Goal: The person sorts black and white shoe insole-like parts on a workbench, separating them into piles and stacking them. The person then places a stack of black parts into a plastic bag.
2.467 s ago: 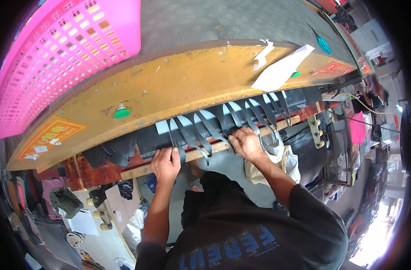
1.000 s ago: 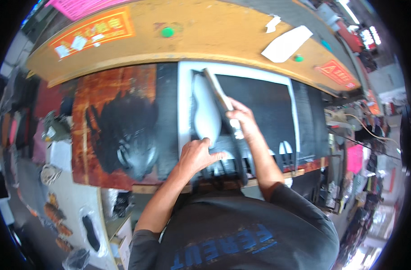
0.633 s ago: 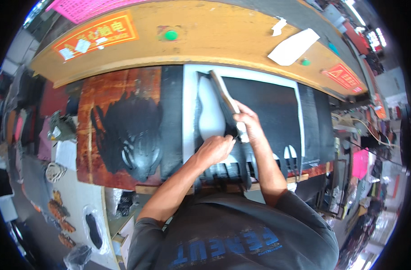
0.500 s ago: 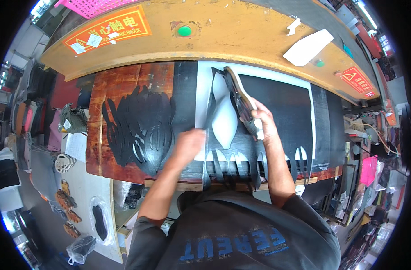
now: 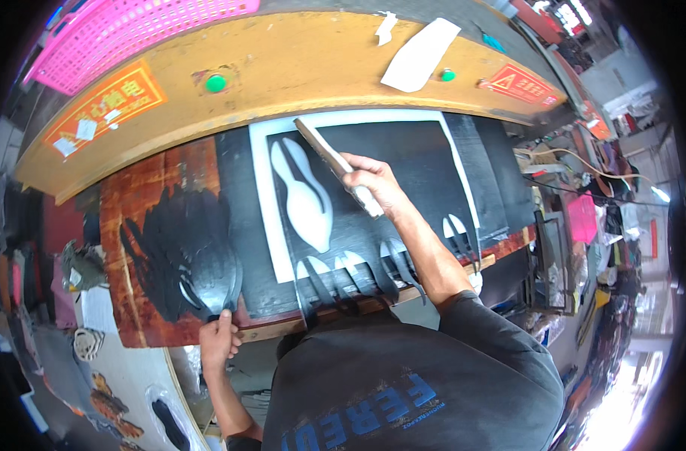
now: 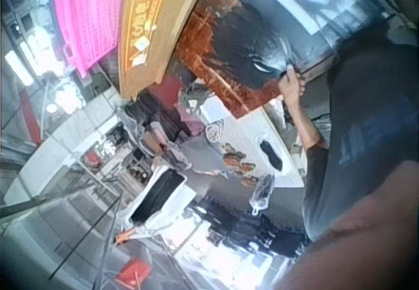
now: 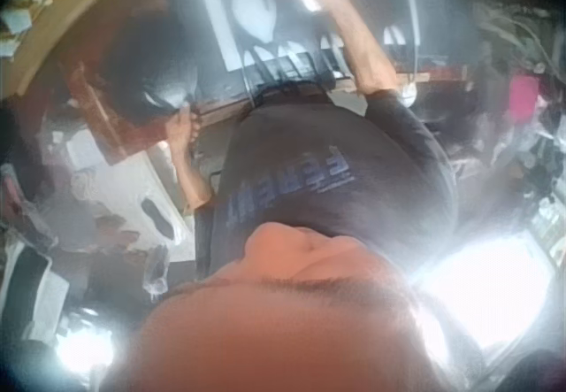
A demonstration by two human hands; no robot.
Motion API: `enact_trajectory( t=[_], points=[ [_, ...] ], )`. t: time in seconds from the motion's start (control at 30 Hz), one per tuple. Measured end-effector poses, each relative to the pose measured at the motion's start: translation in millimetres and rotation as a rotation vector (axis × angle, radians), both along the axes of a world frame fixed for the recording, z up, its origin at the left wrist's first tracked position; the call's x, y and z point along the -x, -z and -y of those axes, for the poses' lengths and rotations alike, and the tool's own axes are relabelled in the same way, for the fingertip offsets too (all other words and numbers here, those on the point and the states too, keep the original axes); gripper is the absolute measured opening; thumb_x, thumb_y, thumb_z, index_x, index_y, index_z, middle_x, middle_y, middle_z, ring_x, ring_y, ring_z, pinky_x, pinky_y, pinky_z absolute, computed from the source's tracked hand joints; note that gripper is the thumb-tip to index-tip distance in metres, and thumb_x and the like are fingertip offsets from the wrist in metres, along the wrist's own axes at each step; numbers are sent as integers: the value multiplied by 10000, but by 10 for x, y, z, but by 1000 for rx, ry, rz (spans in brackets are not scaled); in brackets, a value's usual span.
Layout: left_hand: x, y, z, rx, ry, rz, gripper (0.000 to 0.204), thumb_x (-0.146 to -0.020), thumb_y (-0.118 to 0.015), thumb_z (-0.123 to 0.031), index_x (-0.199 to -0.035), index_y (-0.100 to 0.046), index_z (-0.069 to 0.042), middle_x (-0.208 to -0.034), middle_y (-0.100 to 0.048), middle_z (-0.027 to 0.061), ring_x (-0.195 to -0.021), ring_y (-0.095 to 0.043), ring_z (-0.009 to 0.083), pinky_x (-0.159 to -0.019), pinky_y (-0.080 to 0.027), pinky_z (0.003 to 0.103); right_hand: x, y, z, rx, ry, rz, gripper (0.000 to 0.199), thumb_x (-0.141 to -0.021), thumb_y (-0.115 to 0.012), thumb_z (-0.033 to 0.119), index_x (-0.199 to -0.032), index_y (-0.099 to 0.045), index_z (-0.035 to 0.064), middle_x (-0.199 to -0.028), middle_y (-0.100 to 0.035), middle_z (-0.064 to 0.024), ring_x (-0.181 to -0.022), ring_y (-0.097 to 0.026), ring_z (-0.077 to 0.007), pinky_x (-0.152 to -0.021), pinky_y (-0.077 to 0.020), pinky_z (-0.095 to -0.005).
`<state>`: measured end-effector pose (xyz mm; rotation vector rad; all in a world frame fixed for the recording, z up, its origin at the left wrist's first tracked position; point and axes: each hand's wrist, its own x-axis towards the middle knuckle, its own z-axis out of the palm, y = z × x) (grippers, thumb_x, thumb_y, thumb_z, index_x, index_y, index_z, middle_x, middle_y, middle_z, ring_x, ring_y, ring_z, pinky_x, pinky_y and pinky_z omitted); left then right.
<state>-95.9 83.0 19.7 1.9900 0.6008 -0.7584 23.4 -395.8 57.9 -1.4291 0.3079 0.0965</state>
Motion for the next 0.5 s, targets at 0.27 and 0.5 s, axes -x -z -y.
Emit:
enact_trajectory(
  t=[0.27, 0.5],
  points=[
    [14, -35, 394, 222, -86, 248, 362, -1109, -632, -311, -934, -716, -6, -667, -652, 20, -548, -560, 70, -514, -447, 268, 504, -113, 85, 799, -49, 234, 634, -713, -861, 138, -1333, -763, 50, -1519, -591, -160, -1424, -555, -323, -1178, -461, -425],
    [-166, -9, 707, 176, 159, 274, 319, -1110, -628, -296, -986, -716, -16, -721, -676, 14, -588, -582, 61, -520, -458, 252, 579, 269, -191, 1205, -12, 365, 600, -671, -841, 236, -1249, -788, 87, -1469, -604, -150, -1307, -545, -444, -1107, -493, -537]
  ],
)
